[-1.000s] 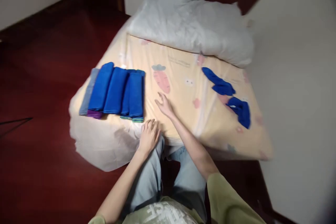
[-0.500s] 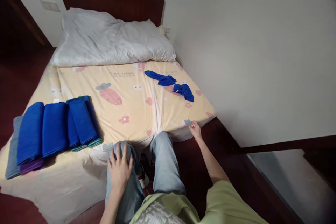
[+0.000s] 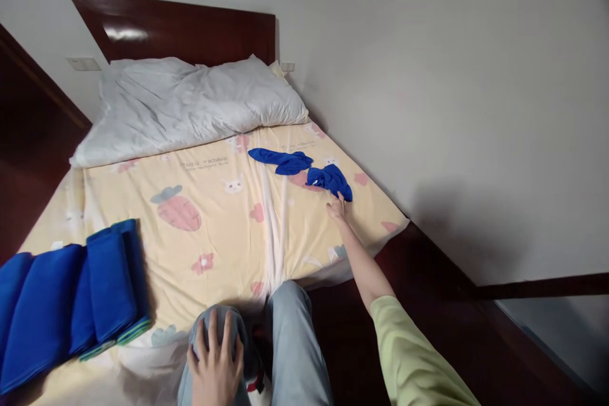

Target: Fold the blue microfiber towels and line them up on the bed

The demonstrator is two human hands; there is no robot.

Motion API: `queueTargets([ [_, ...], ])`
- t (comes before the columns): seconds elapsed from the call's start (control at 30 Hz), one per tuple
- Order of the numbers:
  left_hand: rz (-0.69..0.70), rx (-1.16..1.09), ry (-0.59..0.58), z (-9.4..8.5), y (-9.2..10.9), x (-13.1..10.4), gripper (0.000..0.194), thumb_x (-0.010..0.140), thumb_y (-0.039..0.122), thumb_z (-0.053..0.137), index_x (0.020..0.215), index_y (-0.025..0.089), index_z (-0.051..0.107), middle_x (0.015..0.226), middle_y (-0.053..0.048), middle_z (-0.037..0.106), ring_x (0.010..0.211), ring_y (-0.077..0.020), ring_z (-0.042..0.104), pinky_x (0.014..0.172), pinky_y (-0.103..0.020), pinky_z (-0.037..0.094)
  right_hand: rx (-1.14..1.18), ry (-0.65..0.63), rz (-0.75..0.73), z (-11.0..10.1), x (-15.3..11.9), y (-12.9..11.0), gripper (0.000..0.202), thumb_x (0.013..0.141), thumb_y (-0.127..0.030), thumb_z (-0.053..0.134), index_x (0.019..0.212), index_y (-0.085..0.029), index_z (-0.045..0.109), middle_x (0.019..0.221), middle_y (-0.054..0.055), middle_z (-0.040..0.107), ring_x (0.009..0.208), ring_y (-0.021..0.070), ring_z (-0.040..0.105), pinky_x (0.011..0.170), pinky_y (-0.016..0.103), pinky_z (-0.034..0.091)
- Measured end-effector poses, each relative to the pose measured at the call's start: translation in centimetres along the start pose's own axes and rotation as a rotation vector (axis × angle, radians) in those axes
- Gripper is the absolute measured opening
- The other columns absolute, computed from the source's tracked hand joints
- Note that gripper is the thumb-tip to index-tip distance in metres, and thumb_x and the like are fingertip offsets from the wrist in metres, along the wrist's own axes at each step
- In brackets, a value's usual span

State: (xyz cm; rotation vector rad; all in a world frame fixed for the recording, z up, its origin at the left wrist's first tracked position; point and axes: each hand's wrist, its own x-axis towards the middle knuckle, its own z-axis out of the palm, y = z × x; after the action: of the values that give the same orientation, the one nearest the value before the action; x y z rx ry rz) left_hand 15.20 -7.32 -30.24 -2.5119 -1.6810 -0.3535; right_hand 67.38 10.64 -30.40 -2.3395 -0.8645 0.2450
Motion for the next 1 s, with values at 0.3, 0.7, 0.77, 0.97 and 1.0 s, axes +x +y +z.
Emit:
queueTargets([
  [0.3,-0.038,-0.032,-0.045,2.5,0.1,0.3,0.072,0.090,0.032,0.059,0.161,0.032,0.045,0.165,-0.011,0.041,0.153,-0.0470,0.033,0.104,-0.071,0.046,-0.018,-0.037,-0.052,2.0,5.2,0.9,0.058,0.079,-0.009,0.056,0.135,-0.018,0.071,0.152,0.015,0.055,0.137,0.0356,0.048,0.118,0.050,0.043],
  [0.7,0.002,0.065,0.043,1.3,0.2,-0.1,0.054,0.095,0.024,0.049,0.146,0.024,0.064,0.161,-0.016,0.047,0.151,-0.0440,0.038,0.109,-0.068,0.042,0.277,0.106,-0.608,-6.2,-9.5,-2.2,0.039,0.098,-0.024,0.046,0.115,-0.020,0.080,0.119,0.014,0.073,0.115,0.0290,0.065,0.110,0.047,0.051],
  [0.77,-0.006,0.074,0.028,0.3,0.2,-0.3,0.053,0.095,0.023,0.049,0.147,0.024,0.063,0.160,-0.017,0.048,0.151,-0.0424,0.038,0.111,-0.066,0.041,0.389,0.069,-0.650,-7.7,-15.1,-3.2,0.035,0.100,-0.033,0.049,0.108,-0.025,0.082,0.112,0.012,0.074,0.109,0.0274,0.069,0.105,0.044,0.055],
  [0.97,0.005,-0.091,-0.054,-2.4,-1.2,-1.1,0.050,0.100,0.025,0.050,0.148,0.018,0.060,0.161,-0.017,0.046,0.151,-0.0404,0.036,0.114,-0.060,0.040,0.582,-0.102,-0.642,-8.3,-31.8,-4.8,0.025,0.098,-0.037,0.060,0.093,-0.027,0.082,0.100,0.008,0.075,0.096,0.0257,0.072,0.092,0.042,0.059],
  [1.0,0.018,-0.152,-0.054,-2.6,-1.6,-1.3,0.048,0.100,0.026,0.051,0.146,0.017,0.062,0.161,-0.017,0.046,0.151,-0.0397,0.036,0.116,-0.060,0.040,0.605,-0.143,-0.628,-7.9,-33.9,-4.9,0.023,0.098,-0.037,0.061,0.092,-0.027,0.081,0.098,0.008,0.075,0.094,0.0253,0.072,0.089,0.041,0.060],
])
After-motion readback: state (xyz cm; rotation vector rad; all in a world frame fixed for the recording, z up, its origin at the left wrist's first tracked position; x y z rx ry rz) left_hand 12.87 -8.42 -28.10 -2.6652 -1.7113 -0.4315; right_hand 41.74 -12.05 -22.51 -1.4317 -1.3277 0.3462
